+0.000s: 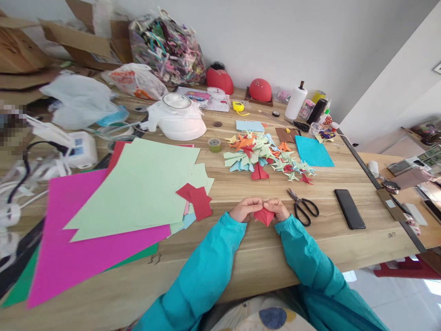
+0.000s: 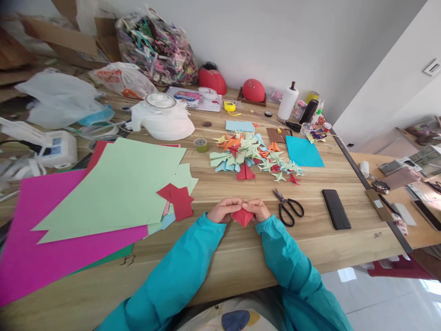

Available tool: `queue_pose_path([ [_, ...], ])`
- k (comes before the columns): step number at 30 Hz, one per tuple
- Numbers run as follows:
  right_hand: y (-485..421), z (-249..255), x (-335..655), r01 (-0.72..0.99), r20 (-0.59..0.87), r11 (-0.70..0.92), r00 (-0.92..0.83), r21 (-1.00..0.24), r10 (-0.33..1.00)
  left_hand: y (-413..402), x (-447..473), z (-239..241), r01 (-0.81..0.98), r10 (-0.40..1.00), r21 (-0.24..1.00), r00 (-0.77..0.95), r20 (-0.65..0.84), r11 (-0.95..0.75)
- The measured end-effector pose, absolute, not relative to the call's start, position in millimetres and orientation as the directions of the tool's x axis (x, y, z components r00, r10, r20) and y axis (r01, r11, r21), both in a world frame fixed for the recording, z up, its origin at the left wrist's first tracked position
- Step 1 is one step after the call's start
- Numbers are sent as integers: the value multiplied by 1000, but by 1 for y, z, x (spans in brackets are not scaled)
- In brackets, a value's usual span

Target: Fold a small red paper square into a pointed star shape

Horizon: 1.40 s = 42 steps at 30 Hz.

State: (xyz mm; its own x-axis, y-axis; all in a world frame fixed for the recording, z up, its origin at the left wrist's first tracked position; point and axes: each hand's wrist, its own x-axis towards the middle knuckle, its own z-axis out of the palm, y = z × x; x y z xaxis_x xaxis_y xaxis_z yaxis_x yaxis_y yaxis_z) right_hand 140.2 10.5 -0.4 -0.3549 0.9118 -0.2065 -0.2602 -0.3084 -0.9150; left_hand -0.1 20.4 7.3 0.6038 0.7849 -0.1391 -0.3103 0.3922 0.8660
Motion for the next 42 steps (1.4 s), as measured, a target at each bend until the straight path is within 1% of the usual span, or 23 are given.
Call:
queue_pose_path([
  [3,11,-2,141,-268,-223,-328,-357,-906,907,20,0,9,-337,769,840,624,-138,425],
  [9,11,-12,145,-240,-203,-310,-384,-920,901,19,-1,7,-336,756,853,647,-99,399],
  [14,14,-17,147,-224,-200,-288,-346,-931,917,17,0,9,-393,768,830,637,-64,395],
  [20,15,-15,141,-264,-171,-244,-269,-933,948,17,4,14,-456,826,772,542,-153,443],
  [22,14,-15,139,-270,-175,-250,-273,-930,946,18,3,14,-462,820,763,552,-152,452],
  [25,14,-14,139,-292,-188,-275,-294,-916,937,18,0,13,-441,808,782,574,-131,440],
  [30,14,-12,140,-320,-159,-266,-325,-909,932,20,0,9,-385,853,856,509,-114,344],
  [33,15,-10,140,-287,-161,-272,-355,-919,921,21,1,7,-401,863,847,489,-126,351],
  [37,13,-5,140,-295,-139,-250,-351,-922,926,23,2,4,-429,873,824,463,-152,370],
  [42,11,-1,139,-293,-145,-250,-337,-923,930,24,3,-1,-389,884,858,446,-142,334],
])
